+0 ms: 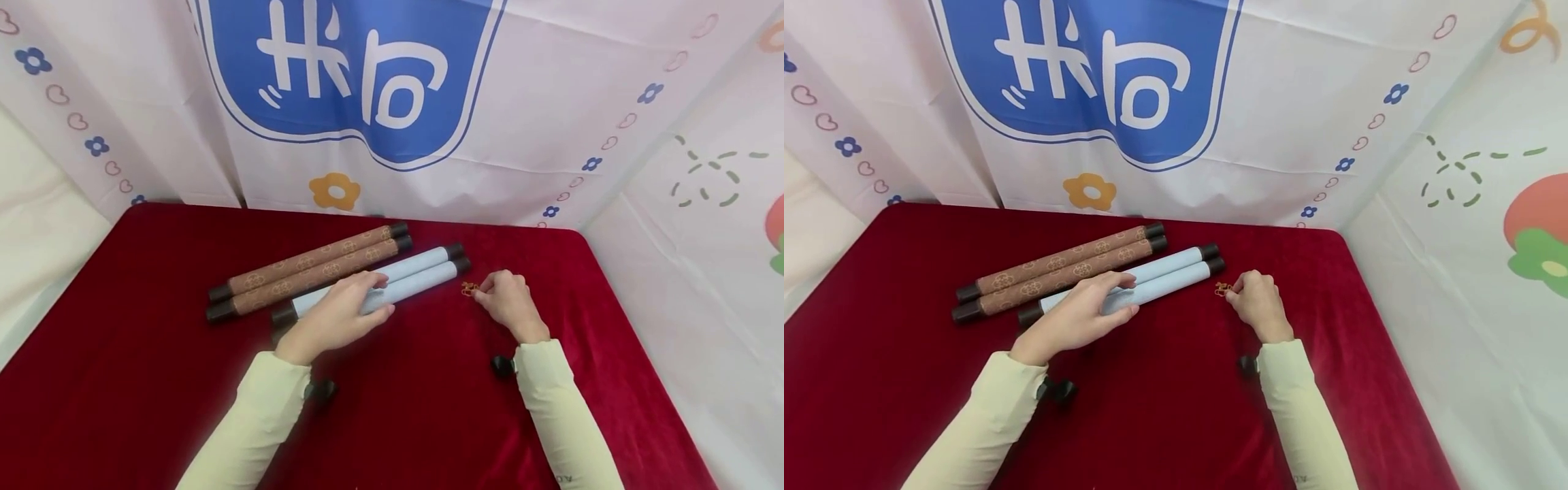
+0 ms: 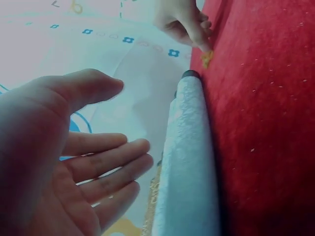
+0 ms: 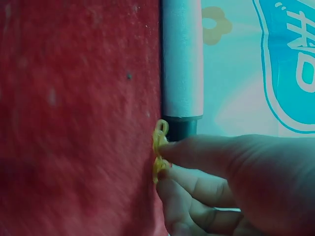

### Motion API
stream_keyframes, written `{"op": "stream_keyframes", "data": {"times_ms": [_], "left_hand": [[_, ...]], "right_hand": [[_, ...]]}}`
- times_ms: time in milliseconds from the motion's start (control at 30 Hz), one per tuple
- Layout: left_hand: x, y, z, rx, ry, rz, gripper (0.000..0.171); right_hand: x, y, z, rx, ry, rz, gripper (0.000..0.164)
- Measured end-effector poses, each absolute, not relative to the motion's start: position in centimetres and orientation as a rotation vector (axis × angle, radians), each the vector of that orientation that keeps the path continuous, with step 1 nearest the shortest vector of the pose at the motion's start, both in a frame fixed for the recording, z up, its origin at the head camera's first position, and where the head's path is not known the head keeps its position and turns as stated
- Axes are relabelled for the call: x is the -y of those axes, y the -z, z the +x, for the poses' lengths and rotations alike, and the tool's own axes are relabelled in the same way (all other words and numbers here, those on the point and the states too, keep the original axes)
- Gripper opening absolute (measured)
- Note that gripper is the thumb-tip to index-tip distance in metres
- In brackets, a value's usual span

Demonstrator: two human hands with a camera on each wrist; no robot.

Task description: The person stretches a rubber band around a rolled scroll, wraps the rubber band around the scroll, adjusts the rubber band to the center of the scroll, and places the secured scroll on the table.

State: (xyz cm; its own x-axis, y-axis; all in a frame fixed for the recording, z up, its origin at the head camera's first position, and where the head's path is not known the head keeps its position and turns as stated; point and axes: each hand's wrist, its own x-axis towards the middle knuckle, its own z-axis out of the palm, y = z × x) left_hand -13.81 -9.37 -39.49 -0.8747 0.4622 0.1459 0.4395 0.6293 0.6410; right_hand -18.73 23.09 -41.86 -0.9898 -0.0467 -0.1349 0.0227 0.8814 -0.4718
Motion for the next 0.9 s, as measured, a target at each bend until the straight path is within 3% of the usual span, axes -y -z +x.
{"op": "stream_keyframes", "data": {"times_ms": [900], "left_hand": [[8.66, 39.89, -13.55, -2.792, -1.02, 0.864, 0.051]], "right_hand": [[-22.92, 42.62, -19.06, -2.808, 0.881, 0.197, 0.024]]}}
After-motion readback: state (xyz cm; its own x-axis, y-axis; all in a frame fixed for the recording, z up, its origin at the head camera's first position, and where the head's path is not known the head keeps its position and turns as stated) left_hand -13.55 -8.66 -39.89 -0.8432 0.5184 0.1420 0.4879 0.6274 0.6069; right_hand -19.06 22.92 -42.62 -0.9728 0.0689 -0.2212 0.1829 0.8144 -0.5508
